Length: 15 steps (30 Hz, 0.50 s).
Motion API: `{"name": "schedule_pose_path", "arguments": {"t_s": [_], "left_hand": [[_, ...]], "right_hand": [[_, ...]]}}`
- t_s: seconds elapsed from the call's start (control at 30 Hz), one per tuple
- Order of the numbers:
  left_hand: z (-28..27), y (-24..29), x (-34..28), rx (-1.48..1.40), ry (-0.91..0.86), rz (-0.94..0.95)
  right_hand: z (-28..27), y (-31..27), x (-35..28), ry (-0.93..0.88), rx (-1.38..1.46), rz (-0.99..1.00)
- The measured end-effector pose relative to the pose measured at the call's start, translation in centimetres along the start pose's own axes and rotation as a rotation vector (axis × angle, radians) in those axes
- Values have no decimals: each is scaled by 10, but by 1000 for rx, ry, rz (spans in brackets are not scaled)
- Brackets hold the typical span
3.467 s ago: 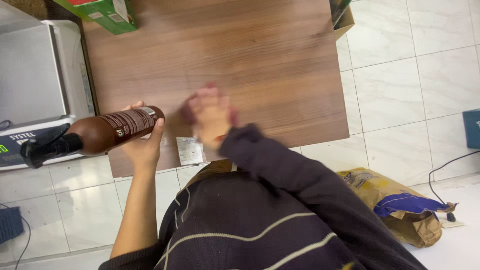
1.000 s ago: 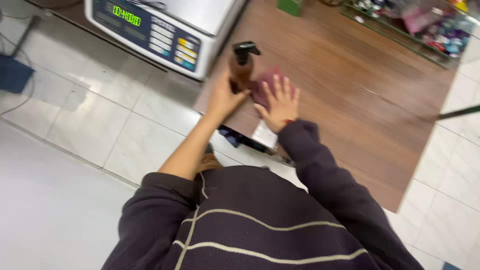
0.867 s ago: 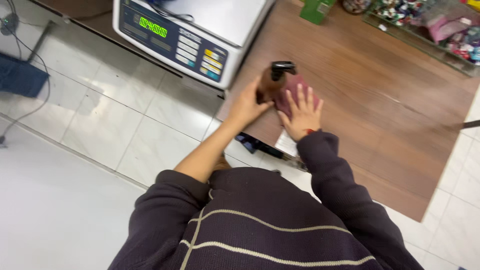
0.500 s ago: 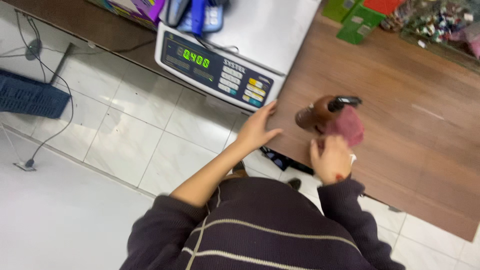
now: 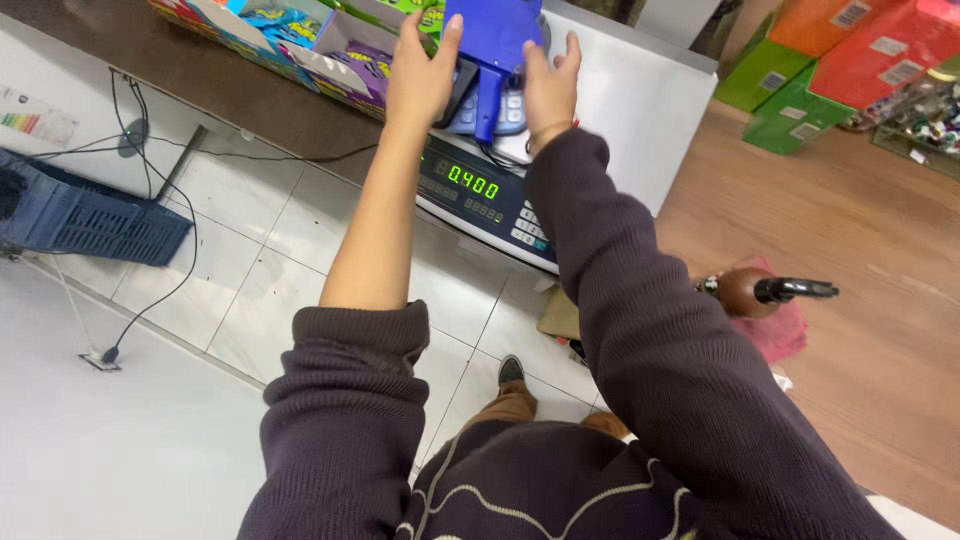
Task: The person wipes a wooden counter surface with a pink cloth after clearing away various packaged grocery items and glass jars, then sprays the surface with a cleaning solution from a brown bottle and continues wiping the area.
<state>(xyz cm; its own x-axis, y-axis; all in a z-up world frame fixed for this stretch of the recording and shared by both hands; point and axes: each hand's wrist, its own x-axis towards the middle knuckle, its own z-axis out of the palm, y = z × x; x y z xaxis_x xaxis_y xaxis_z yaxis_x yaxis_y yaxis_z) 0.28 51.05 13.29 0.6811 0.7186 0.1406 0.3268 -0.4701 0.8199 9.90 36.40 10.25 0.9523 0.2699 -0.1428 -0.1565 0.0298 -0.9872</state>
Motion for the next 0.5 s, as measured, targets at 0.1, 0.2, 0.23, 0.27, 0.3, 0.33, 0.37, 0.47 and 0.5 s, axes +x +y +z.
{"name": "schedule_pose_path", "arguments": {"t_s": [0.1, 0.2, 0.23, 0.27, 0.3, 0.33, 0.37, 0.47, 0.5], "left_hand": [[6, 9, 9, -16, -144, -199], [7, 25, 6, 15, -223, -332], [7, 30, 2, 53, -225, -358], [9, 26, -1, 53, -231, -359], [11, 24, -1, -76, -199, -304], [14, 22, -1, -206, -167, -248], [11, 28, -5, -208, -173, -237], [2, 58, -32, -255, -112, -67], [-2, 79, -46, -279, -97, 4]], "right_hand": [[12, 4, 32, 22, -37, 118], [16, 14, 41, -11, 7, 58], [16, 18, 39, -13, 32, 38], [13, 11, 27, -8, 30, 40], [11, 2, 18, -20, 137, 29], [8, -8, 9, -33, 244, 17], [3, -15, 0, -24, 247, 8], [-21, -44, -38, 60, 215, -185], [-34, -61, -56, 91, 231, -258]]}}
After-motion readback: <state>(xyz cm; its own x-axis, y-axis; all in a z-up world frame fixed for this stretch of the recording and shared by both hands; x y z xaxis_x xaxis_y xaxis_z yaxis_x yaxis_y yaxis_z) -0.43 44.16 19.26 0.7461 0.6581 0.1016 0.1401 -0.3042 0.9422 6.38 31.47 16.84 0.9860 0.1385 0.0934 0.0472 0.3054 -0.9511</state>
